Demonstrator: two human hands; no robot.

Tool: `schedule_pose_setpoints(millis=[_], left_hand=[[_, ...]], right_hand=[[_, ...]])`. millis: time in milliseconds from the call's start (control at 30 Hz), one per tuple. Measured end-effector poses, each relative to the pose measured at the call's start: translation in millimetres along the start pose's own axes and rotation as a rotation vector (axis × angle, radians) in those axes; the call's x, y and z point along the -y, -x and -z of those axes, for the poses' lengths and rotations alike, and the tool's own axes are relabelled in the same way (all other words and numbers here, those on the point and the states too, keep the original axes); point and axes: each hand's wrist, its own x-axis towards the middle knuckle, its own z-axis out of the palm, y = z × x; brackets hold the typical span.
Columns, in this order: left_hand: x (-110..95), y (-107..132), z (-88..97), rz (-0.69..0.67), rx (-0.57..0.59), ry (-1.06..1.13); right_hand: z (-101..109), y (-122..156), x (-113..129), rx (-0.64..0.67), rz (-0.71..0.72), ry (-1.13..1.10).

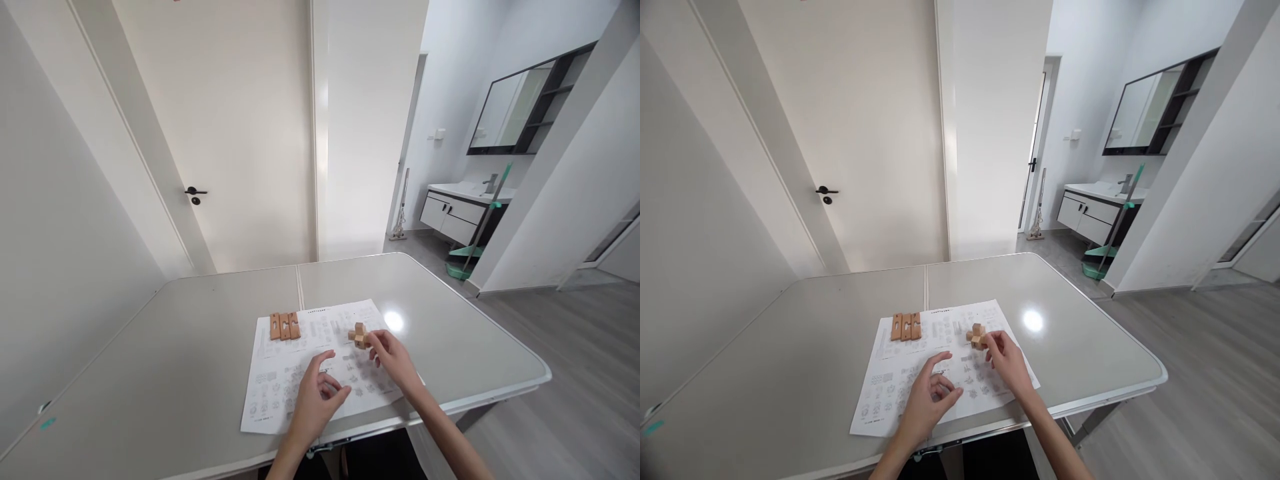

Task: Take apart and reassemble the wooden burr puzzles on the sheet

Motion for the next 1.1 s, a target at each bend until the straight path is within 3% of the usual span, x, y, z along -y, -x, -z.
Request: schedule_pose_setpoints(millis=[200, 367, 533, 733, 967, 1100], left_hand=[[-2, 2, 2.4, -0.009, 0.007, -0.047], [1, 1, 1.8, -0.047, -0.001, -0.070], [-2, 0, 0.0, -0.084, -0.007, -0.100], [-6, -1, 0.5, -0.114, -0.001, -0.134], [-4, 0, 1.0, -0.105, 0.010, -0.109], [-3, -5, 15.6, -0.157, -0.034, -0.238]], right_hand=[[11, -49, -5, -0.219, -0.055, 0.133], [11, -66, -13, -0.261, -0.076, 0.149], [9, -27, -21, -0.223, -0.043, 0.143], [6, 39, -23, 0.010, 0.097, 0.118], [5, 44, -22, 0.028, 0.128, 0.146], [6, 44, -23, 0.034, 0.134, 0.164]])
